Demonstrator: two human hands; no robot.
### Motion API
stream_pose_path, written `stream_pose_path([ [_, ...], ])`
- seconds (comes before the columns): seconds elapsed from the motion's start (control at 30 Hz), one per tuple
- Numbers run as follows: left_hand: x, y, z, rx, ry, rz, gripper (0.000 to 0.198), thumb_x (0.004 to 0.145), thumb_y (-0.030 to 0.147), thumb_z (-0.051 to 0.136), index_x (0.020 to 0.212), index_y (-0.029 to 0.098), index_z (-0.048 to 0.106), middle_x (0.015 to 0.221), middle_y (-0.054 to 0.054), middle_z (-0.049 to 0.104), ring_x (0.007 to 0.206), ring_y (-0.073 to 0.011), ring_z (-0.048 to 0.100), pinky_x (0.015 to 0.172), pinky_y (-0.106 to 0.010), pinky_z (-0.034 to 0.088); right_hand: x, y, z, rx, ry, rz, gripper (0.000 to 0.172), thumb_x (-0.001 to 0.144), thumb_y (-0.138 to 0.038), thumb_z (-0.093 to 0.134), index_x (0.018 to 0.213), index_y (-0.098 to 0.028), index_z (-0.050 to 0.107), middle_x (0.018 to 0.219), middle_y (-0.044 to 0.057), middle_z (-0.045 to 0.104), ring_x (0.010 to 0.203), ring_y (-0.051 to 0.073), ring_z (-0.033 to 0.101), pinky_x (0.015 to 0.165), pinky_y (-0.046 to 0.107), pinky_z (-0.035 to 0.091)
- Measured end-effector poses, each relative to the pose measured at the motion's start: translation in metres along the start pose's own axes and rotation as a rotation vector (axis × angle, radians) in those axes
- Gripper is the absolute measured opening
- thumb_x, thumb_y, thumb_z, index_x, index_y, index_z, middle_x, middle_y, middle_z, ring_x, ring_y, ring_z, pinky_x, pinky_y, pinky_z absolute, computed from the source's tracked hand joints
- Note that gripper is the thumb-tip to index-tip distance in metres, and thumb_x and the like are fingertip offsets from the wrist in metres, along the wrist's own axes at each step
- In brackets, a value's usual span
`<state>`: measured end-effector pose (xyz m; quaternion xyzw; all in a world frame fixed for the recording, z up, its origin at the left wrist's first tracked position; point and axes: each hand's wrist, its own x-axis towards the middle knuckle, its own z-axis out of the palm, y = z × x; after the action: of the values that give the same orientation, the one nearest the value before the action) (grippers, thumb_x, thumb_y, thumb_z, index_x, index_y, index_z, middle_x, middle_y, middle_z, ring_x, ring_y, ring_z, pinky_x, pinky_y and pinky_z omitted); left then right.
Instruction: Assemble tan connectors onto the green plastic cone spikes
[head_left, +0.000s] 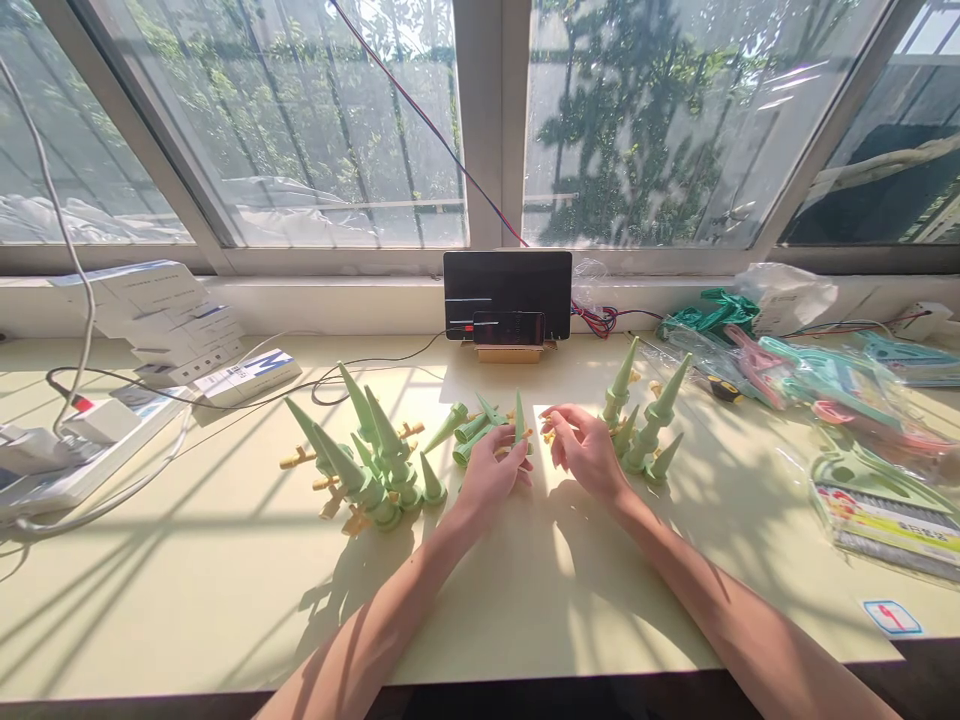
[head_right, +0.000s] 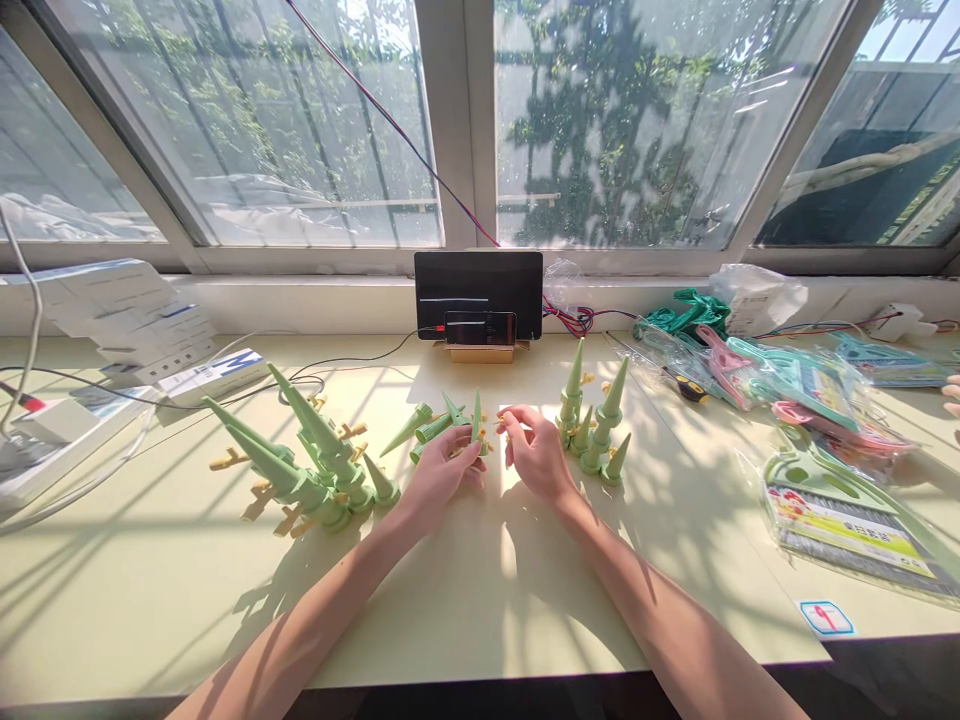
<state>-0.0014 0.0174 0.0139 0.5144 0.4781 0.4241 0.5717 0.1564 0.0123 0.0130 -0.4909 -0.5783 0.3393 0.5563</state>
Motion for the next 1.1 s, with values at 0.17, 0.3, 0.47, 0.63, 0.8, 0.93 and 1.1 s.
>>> stream_pose_path([
  [0.17,-0.0004,0.0019,0.0016,-0.018,-0.003,0.010,0.030,0.086,0.034,0.070,0.108,0.015,0.065,0.122,-0.016,0.063,0.067,-0.0123,0.066,0.054,-0.028,0.056,-0.0005,-0.0007,-0.0003,0.012,-0.004,0.006,0.041,0.095,-0.054,0.050,0.095,-0.016,0.064,0.082,0.003,0.065,0.043,0.008,0.052,0.044,0.025,0.045],
  [0.3,0.0008,0.0012,0.0011,-0.024,0.016,-0.007,0.035,0.084,0.034,0.072,0.112,0.014,0.063,0.119,-0.017,0.064,0.066,-0.0126,0.065,0.052,-0.028,0.056,-0.0005,-0.0008,-0.0003,0.024,-0.006,0.008,0.041,0.095,-0.054,0.049,0.095,-0.016,0.064,0.081,0.002,0.064,0.043,0.008,0.052,0.043,0.025,0.044],
  [0.47,0.0024,-0.0015,0.0001,-0.007,0.032,0.002,0.039,0.084,0.035,0.072,0.115,0.015,0.060,0.115,-0.015,0.064,0.063,-0.0109,0.063,0.052,-0.027,0.055,-0.0007,-0.0014,0.0000,0.021,-0.007,0.004,0.042,0.096,-0.055,0.049,0.095,-0.016,0.064,0.081,0.002,0.065,0.043,0.008,0.052,0.044,0.025,0.045],
  [0.63,0.0012,0.0002,0.0001,0.015,0.030,0.017,0.035,0.086,0.033,0.068,0.115,0.014,0.059,0.120,-0.015,0.062,0.063,-0.0100,0.062,0.051,-0.026,0.055,-0.0001,-0.0010,-0.0001,0.024,-0.010,0.000,0.043,0.096,-0.056,0.049,0.095,-0.016,0.064,0.081,0.002,0.064,0.043,0.008,0.052,0.044,0.024,0.044],
  [0.8,0.0004,0.0014,0.0006,0.026,0.046,0.015,0.036,0.084,0.034,0.071,0.113,0.016,0.061,0.118,-0.014,0.063,0.062,-0.0103,0.063,0.051,-0.026,0.055,0.0007,0.0010,0.0000,0.030,-0.008,-0.002,0.044,0.096,-0.056,0.049,0.094,-0.016,0.065,0.080,0.002,0.064,0.043,0.008,0.052,0.042,0.024,0.042],
  [0.93,0.0007,0.0003,0.0004,0.026,0.043,0.034,0.035,0.083,0.035,0.073,0.111,0.017,0.063,0.113,-0.013,0.066,0.061,-0.0108,0.063,0.051,-0.026,0.055,0.0006,0.0013,0.0001,0.030,-0.005,-0.003,0.044,0.096,-0.057,0.050,0.094,-0.016,0.065,0.080,0.003,0.064,0.043,0.008,0.052,0.041,0.024,0.042],
  [1.1,0.0003,0.0007,0.0007,0.039,0.058,0.069,0.034,0.082,0.035,0.072,0.109,0.017,0.063,0.103,-0.010,0.067,0.060,-0.0111,0.061,0.049,-0.026,0.054,0.0003,0.0007,0.0003,0.031,0.002,-0.006,0.043,0.096,-0.056,0.050,0.095,-0.016,0.065,0.080,0.003,0.064,0.043,0.008,0.052,0.042,0.025,0.042],
])
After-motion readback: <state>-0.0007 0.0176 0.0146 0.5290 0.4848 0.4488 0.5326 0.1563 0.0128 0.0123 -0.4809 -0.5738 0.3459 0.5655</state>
